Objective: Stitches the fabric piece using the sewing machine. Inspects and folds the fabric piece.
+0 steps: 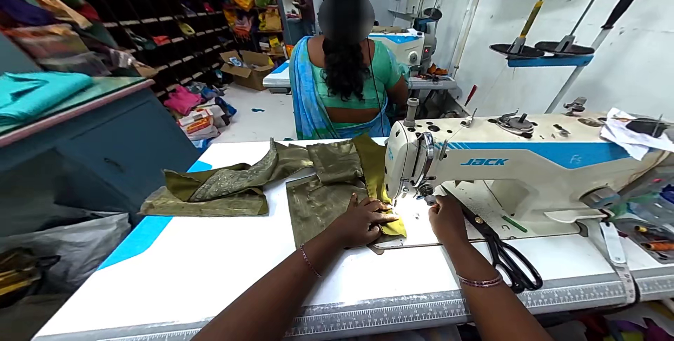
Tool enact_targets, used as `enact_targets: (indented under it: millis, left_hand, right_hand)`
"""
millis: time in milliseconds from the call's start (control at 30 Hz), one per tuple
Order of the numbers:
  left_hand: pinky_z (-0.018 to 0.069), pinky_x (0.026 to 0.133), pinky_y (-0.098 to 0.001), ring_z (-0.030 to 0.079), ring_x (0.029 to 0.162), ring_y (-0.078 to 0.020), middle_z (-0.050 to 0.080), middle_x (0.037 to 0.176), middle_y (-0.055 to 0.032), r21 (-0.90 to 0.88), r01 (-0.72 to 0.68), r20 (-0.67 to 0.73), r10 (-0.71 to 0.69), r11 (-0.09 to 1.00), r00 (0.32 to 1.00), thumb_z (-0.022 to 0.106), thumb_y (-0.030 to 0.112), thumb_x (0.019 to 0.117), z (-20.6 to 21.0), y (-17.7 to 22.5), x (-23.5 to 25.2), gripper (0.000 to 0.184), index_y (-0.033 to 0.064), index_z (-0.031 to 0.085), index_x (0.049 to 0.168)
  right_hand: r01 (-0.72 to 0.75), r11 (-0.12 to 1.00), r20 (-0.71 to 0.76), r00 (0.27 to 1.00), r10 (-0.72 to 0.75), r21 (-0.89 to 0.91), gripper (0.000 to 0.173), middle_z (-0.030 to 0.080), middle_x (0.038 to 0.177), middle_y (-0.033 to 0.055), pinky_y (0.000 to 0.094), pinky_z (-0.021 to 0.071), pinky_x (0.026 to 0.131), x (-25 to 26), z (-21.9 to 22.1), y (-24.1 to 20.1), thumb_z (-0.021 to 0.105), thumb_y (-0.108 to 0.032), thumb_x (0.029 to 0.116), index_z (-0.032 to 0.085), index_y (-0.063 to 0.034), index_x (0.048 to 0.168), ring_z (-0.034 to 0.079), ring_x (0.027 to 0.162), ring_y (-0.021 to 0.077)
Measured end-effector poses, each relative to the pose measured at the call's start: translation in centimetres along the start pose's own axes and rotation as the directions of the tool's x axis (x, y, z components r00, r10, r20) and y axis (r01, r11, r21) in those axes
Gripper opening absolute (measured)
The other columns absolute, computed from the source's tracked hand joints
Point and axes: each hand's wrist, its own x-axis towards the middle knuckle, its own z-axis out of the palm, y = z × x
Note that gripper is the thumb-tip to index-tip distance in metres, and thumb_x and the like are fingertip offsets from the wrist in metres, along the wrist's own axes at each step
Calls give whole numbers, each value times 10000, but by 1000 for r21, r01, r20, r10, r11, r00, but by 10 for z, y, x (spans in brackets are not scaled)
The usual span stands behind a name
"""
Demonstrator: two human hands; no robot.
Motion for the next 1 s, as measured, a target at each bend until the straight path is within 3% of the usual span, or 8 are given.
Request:
enact_targets:
  millis: [633, 733, 833, 900, 1000]
  left_hand:
    - [61, 1161, -764, 332, 1520, -301, 530, 1525, -61, 10, -1, 34, 1, 1000, 999, 506, 145, 991, -4, -3, 1, 456, 265, 650, 1406]
    - [59, 1159, -766, 329, 1522, -303, 532, 1523, -65, 15, -1, 37, 0, 1000, 999, 498, 156, 998, -3, -4, 1, 455, 277, 647, 1410]
    - [60, 1159, -767, 331, 1519, -300, 535, 1518, -62, 15, -4, 31, 3, 1000, 1000, 500, 169, 999, -3, -5, 1, 448, 285, 651, 1404]
    - [60, 1159, -769, 336, 1516, -307, 541, 1512, -67, 1, -15, 26, 15, 1000, 1000, 503, 159, 996, -4, -5, 1, 441, 277, 665, 1389]
    - [71, 1154, -778, 331, 1520, -322, 544, 1512, -76, 10, 3, 35, -3, 1000, 999, 531, 119, 988, -5, 1, 1, 435, 275, 685, 1365]
  right_hand:
    - [-9, 1000, 23, 1000, 9, -4, 188, 643, 1088, 257, 523, 484, 956, 0, -3, -3, 578, 16, 983, 682, 67, 1130, 623, 1064, 389]
    - [97, 994, 53, 994, -100, 56, 146, 654, 1029, 222, 506, 508, 881, -2, -2, -1, 604, 17, 965, 693, 57, 1074, 641, 967, 344]
    - [309, 935, 134, 933, -334, 176, 141, 681, 966, 159, 451, 536, 775, -1, 5, 7, 629, 21, 924, 753, 2, 988, 642, 821, 255]
    - [411, 873, 186, 866, -464, 261, 194, 692, 978, 167, 434, 540, 789, -3, 6, 8, 615, 31, 909, 786, -24, 984, 649, 854, 246]
    - [471, 831, 230, 809, -540, 296, 237, 692, 987, 134, 381, 539, 796, -2, 9, 12, 601, 48, 907, 801, -54, 984, 643, 897, 210]
